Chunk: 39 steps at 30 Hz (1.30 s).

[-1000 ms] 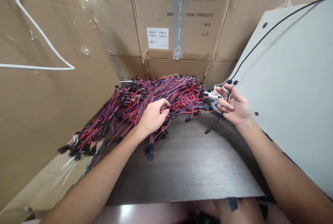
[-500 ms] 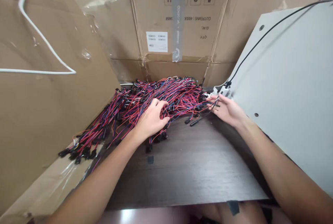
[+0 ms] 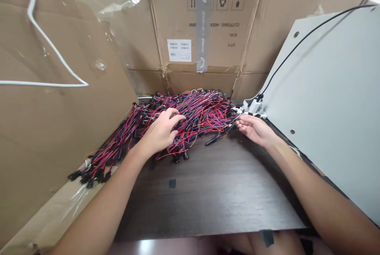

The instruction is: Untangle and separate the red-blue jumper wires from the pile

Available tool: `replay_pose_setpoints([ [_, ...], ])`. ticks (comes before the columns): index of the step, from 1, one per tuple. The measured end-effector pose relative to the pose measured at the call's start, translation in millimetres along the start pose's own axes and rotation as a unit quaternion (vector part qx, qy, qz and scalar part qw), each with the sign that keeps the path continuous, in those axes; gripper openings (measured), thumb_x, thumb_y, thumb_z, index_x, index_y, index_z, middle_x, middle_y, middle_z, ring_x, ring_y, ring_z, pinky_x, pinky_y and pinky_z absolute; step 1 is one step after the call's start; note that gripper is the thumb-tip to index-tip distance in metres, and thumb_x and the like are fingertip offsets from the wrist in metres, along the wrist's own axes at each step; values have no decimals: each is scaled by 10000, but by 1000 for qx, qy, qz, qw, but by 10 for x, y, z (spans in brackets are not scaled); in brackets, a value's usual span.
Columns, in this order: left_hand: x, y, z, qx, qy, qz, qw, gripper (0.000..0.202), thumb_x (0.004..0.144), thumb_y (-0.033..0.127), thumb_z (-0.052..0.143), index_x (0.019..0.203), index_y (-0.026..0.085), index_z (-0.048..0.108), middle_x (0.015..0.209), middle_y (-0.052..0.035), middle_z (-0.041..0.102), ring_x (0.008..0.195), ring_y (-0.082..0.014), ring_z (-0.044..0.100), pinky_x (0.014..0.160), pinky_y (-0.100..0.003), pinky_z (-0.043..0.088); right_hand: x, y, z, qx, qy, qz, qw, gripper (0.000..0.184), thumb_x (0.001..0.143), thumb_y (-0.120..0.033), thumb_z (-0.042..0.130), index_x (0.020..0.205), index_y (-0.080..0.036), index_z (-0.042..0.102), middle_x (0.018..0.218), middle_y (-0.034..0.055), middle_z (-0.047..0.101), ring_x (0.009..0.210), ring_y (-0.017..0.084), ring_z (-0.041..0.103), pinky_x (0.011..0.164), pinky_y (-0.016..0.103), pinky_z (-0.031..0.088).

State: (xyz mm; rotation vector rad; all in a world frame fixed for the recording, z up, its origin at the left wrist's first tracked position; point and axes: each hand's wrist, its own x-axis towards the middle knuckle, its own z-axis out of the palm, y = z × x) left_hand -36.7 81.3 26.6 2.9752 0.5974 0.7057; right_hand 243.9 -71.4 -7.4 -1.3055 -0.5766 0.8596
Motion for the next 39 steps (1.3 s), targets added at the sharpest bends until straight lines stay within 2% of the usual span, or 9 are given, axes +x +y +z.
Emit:
replay_pose_setpoints([
  [5,21,74,-29,-43,22,-56,997,194,854,224,446,865,157,628,877,-52,642,820,-169,587,785,-302,449,7,63,19,-118,106,-109,981,176,656,-160,644,777,-187,519,665,13,542,538,127,476,457,239,387],
  [7,18,150,-20,-34,-39,-51,997,232,866,284,453,774,170,633,778,-34,656,732,-155,586,716,-279,423,1,96,46,-240,134,-222,936,196,654,-138,627,823,-191,542,731,22,543,622,155,493,571,292,432],
  [9,10,229,-25,-15,-105,-51,993,259,846,369,494,730,178,626,743,-29,653,697,-155,578,647,-260,383,-14,129,81,-371,134,-334,856,180,687,-144,589,858,-188,558,845,63,555,748,202,527,685,351,448],
  [11,-2,283,-48,-10,-163,-62,985,270,779,452,574,727,190,612,755,-15,648,671,-155,568,575,-243,327,-43,158,128,-440,105,-395,799,121,733,-156,549,849,-186,565,916,95,548,835,234,539,729,375,449],
  [16,-45,264,-133,-38,-260,-82,961,279,708,481,639,732,207,591,719,8,622,623,-147,534,531,-233,279,-174,219,315,-467,-21,-466,751,77,814,-142,499,800,-179,565,826,80,596,817,224,533,757,376,445],
  [23,-90,183,-126,-71,-169,-183,966,309,785,482,539,736,179,565,723,-19,626,658,-156,554,577,-250,340,-324,337,590,-523,-188,-492,670,259,831,-100,497,1069,-150,586,1056,117,618,962,246,522,840,417,446],
  [30,-151,139,-104,-80,-253,-257,929,244,635,371,670,714,184,533,609,12,587,546,-142,526,492,-230,295,-296,444,610,-527,-197,-490,666,171,884,-128,441,904,-158,608,839,89,621,787,211,521,713,352,458],
  [35,-153,153,-187,-122,-297,-265,909,176,611,246,658,692,180,516,592,34,578,535,-124,520,484,-217,300,-308,414,588,-451,-173,-471,738,145,899,-151,428,831,-181,553,796,66,601,752,183,530,704,317,441],
  [39,-105,237,-192,-115,-250,-239,931,147,661,290,632,689,172,549,627,19,575,591,-130,517,523,-228,322,-340,356,583,-391,-166,-437,793,114,877,-156,447,807,-180,534,792,55,607,737,169,554,695,301,437],
])
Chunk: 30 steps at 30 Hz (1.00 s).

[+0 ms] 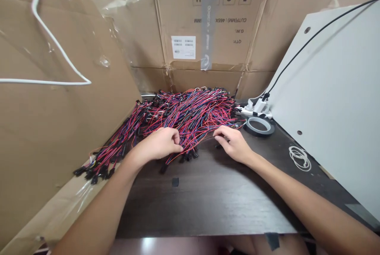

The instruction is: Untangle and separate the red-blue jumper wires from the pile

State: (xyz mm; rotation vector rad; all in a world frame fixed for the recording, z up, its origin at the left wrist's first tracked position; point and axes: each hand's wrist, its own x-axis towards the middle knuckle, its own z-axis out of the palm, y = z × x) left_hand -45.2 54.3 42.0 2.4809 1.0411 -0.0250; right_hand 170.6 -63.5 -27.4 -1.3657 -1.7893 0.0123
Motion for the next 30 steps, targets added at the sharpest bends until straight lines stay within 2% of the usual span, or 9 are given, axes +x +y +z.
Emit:
replay_pose_setpoints([
  [2,5,63,29,-7,51,38,998,152,684,305,622,724,173,559,660,19,571,607,-126,505,552,-232,335,2,-14,-23,45,5,39,998,91,856,-166,474,789,-179,535,768,42,605,712,160,553,680,290,434],
  [5,3,127,78,-61,33,89,994,144,737,317,575,747,173,574,687,14,578,621,-121,509,581,-231,360,3,-35,-47,113,-3,94,989,80,830,-202,494,773,-177,544,729,28,595,672,149,544,641,277,427],
  [7,1,119,98,-65,16,91,994,159,742,329,572,763,173,586,708,6,588,637,-127,521,594,-236,370,3,-52,-57,144,-10,115,983,82,804,-226,511,755,-173,551,706,23,588,650,146,533,615,271,419],
  [11,-4,10,101,-17,63,60,996,300,627,368,679,839,178,582,800,-10,598,686,-148,536,589,-240,367,5,-73,-79,218,13,166,962,90,731,-245,565,689,-166,556,624,3,550,544,116,458,519,245,362],
  [17,-43,-23,59,-41,-37,-4,998,157,626,188,590,763,181,513,566,46,532,471,-116,516,456,-214,319,10,-22,-114,306,102,225,920,76,656,-224,615,637,-159,581,559,-15,508,463,87,353,451,237,267],
  [19,-56,13,23,-81,-51,-16,995,108,673,208,555,766,178,507,543,53,523,427,-116,525,433,-215,330,17,-2,-124,291,92,221,926,81,659,-227,611,633,-158,578,561,-12,510,481,94,382,465,238,285],
  [23,-73,69,-56,-94,-7,5,996,79,688,204,552,758,168,552,497,67,502,379,-95,488,443,-218,356,16,31,-116,173,17,198,965,105,716,-256,574,678,-158,579,623,8,559,546,119,455,525,253,349],
  [26,-88,97,-78,-120,-5,18,993,81,690,216,560,749,163,571,464,77,452,350,-82,435,410,-211,332,-5,59,-80,96,-28,181,978,122,764,-260,538,761,-157,603,627,9,571,538,122,460,533,259,357],
  [30,-107,132,-82,-200,-16,30,979,112,709,249,580,746,144,568,482,62,455,346,-68,412,370,-191,313,-23,74,-52,49,-38,149,987,148,802,-254,522,855,-159,622,646,7,578,547,122,479,542,256,377],
])
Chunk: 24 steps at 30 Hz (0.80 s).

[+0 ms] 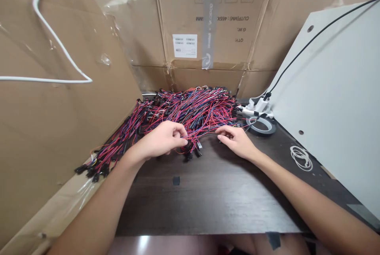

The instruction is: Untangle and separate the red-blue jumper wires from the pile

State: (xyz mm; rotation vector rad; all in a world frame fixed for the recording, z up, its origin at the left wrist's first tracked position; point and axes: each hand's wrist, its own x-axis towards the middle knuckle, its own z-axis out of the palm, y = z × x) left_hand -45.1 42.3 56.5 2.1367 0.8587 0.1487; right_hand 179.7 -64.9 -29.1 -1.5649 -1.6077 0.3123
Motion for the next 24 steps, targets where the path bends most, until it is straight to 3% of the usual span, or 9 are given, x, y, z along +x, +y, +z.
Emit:
replay_pose_setpoints([
  [4,-19,36,-15,-61,24,30,997,135,731,256,603,760,127,577,517,37,506,374,-54,432,386,-167,334,7,-24,-3,-10,21,-23,999,198,822,-224,496,969,-148,606,700,16,593,578,119,505,569,256,412],
  [6,-31,51,-11,-79,11,46,996,147,749,263,602,798,125,591,538,31,519,388,-51,443,390,-157,336,9,-31,1,-4,35,-33,999,237,819,-206,497,1030,-144,584,753,26,598,627,125,525,600,260,433],
  [12,-2,33,173,-128,-146,85,977,189,769,235,591,929,135,570,597,35,528,429,-56,457,420,-162,378,-5,-18,26,27,30,-82,996,605,806,-140,520,1375,-217,333,950,32,608,741,129,551,727,288,479],
  [15,31,-2,270,-125,-221,101,962,264,763,228,607,1013,146,581,685,19,557,480,-59,487,456,-169,397,1,-27,33,-27,2,-125,992,452,813,-129,524,1254,-216,477,999,48,622,866,159,551,804,320,458],
  [18,44,-16,300,-110,-271,109,950,272,795,257,581,1044,150,608,703,-1,591,507,-72,508,478,-181,412,18,-38,24,-75,12,-151,986,94,843,-152,514,892,-177,590,884,52,639,834,171,533,774,316,433],
  [20,54,-16,294,-105,-250,119,955,245,817,269,553,1017,146,621,672,1,594,508,-78,507,484,-187,410,29,-30,-4,-96,44,-146,984,118,862,-179,501,760,-169,559,775,45,622,748,161,515,701,288,415],
  [21,65,-17,288,-99,-212,129,964,222,819,266,547,985,143,629,665,3,594,517,-78,506,495,-187,409,34,-19,-27,-108,62,-138,983,149,863,-198,503,724,-167,545,723,40,602,700,155,501,655,274,399],
  [24,128,-51,272,-44,-27,155,986,152,807,241,544,808,130,647,633,11,582,536,-76,486,520,-186,386,45,50,-136,-147,97,-121,977,283,841,-273,533,585,-169,473,573,12,497,563,128,437,551,251,337],
])
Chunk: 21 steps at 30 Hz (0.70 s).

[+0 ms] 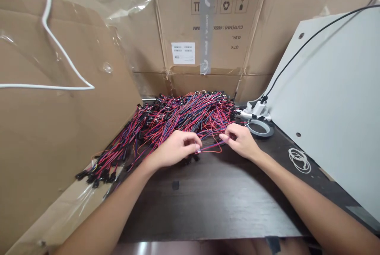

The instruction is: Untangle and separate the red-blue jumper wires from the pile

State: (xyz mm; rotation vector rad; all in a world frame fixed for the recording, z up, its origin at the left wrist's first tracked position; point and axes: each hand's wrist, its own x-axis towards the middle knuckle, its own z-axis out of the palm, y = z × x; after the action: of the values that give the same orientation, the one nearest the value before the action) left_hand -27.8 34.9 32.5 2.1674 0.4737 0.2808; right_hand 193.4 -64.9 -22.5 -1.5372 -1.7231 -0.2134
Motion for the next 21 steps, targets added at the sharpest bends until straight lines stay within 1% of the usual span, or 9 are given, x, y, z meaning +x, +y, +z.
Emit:
replay_pose_setpoints([
  [4,86,-165,-27,111,223,2,968,133,783,192,533,745,129,643,636,2,593,555,-96,494,550,-212,392,10,189,-145,-35,40,11,999,390,843,-297,507,491,-170,396,491,-4,421,478,103,386,508,246,299],
  [6,124,-265,-36,193,287,7,938,144,761,137,523,838,128,645,722,-13,602,590,-106,513,611,-234,421,12,261,-200,-55,55,26,997,400,846,-297,495,481,-171,390,474,-6,415,461,100,378,499,246,294],
  [9,179,-393,-42,261,300,2,918,235,775,183,559,995,124,619,972,-69,607,659,-121,551,697,-273,453,-2,284,-210,-55,32,35,997,274,824,-271,515,571,-165,510,515,-4,475,474,105,414,512,240,329],
  [10,198,-425,-43,279,297,-5,913,233,782,202,567,997,128,619,965,-71,614,726,-147,572,717,-282,452,-10,266,-191,-44,7,31,999,155,811,-240,517,698,-160,587,566,-1,520,498,110,446,531,236,354],
  [11,216,-450,-45,293,293,-15,910,209,783,217,578,969,135,626,934,-69,624,782,-170,582,735,-292,449,-18,240,-163,-31,-27,24,999,148,801,-201,507,882,-158,623,634,4,564,534,116,483,558,235,381],
  [13,248,-479,-56,294,286,-40,911,113,779,222,588,850,150,639,806,-47,639,766,-183,588,714,-293,442,-32,172,-95,-15,-97,10,995,426,792,-119,445,1207,-169,526,773,19,618,620,128,543,624,242,421],
  [14,260,-483,-66,287,289,-45,912,83,774,219,592,800,154,636,756,-36,638,733,-177,588,697,-287,439,-36,139,-63,-16,-124,7,992,493,793,-91,413,1276,-174,477,827,29,630,668,135,564,658,252,431],
  [16,269,-470,-92,265,313,-39,911,69,761,214,598,736,158,629,691,-19,630,659,-157,578,652,-270,429,-37,89,-20,-22,-151,9,988,531,798,-81,397,1319,-174,439,867,39,638,703,146,574,694,272,436],
  [21,229,-356,-132,207,388,-1,898,87,717,215,600,657,157,625,598,10,593,540,-115,509,569,-238,390,-26,90,-39,1,-172,32,985,497,833,-134,427,1327,-174,402,807,15,619,601,126,516,632,259,424],
])
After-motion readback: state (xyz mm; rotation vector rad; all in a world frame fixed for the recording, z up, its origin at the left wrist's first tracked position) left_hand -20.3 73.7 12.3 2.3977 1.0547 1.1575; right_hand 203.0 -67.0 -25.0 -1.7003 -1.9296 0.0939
